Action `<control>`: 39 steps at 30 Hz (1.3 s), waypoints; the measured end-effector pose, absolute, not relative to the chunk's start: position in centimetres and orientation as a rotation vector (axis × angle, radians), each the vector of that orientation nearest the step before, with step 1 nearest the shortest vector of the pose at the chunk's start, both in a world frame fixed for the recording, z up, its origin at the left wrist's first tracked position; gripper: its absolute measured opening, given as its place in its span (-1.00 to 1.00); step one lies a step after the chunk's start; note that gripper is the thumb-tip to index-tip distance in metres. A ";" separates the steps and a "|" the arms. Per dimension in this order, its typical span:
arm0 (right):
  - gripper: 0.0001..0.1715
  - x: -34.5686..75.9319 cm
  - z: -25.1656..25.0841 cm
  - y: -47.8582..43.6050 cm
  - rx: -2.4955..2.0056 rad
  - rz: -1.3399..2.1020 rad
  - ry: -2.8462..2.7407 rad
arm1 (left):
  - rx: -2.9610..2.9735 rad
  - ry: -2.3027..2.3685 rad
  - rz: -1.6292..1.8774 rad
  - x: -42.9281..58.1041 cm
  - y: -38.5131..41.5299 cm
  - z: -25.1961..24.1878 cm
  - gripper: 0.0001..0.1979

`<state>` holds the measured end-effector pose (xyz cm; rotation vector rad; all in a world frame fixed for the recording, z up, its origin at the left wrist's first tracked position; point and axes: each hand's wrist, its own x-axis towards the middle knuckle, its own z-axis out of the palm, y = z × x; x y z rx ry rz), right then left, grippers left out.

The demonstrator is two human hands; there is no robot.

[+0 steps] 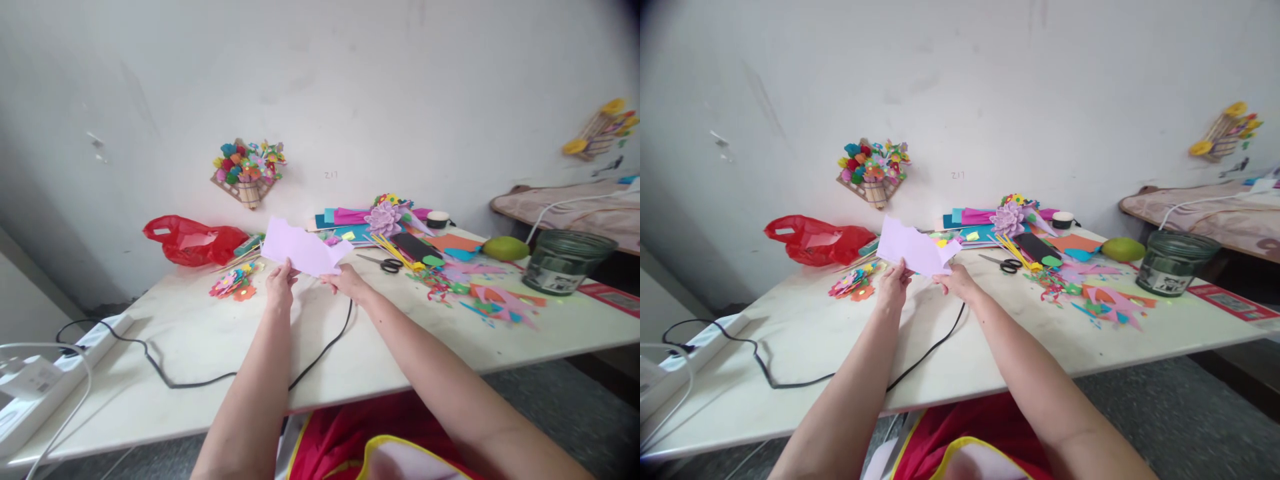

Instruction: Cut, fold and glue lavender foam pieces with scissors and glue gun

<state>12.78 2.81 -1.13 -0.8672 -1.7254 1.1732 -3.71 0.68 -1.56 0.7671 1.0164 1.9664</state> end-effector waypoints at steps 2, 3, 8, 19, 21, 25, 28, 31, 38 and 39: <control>-0.65 12.9 -1.2 2.9 -0.855 1.168 -1.736 | 0.738 1.010 2.006 -4.2 0.8 -1.7 -0.67; -0.65 13.0 -1.2 2.9 -0.849 1.163 -1.743 | 0.721 1.006 2.026 -4.4 0.9 -1.7 -0.67; -0.67 13.5 -0.9 2.7 -0.860 1.139 -1.794 | 0.622 0.985 2.135 -5.4 0.9 -1.8 -0.72; -0.79 15.3 -1.4 4.3 -0.899 1.210 -1.715 | 0.407 1.000 2.291 -7.2 0.7 -1.9 -0.83; -0.81 15.5 -1.6 4.8 -0.934 1.208 -1.628 | 0.414 0.995 2.302 -7.1 0.7 -1.9 -0.83; -0.77 14.9 -2.0 4.9 -0.923 1.230 -1.569 | 0.681 1.074 2.096 -4.9 0.5 -1.5 -0.70; -0.72 14.1 -2.1 4.7 -0.870 1.241 -1.590 | 0.985 1.140 1.803 -2.6 0.2 -1.3 -0.63; -0.72 13.7 -2.1 4.3 -0.866 1.265 -1.624 | 1.159 1.155 1.687 -1.4 0.0 -1.3 -0.66; -0.77 13.9 -1.4 3.7 -0.944 1.331 -1.682 | 1.033 1.150 1.825 -2.7 0.2 -1.6 -0.67; -0.77 14.0 -1.4 3.7 -0.947 1.315 -1.691 | 1.023 1.147 1.834 -2.7 0.2 -1.6 -0.67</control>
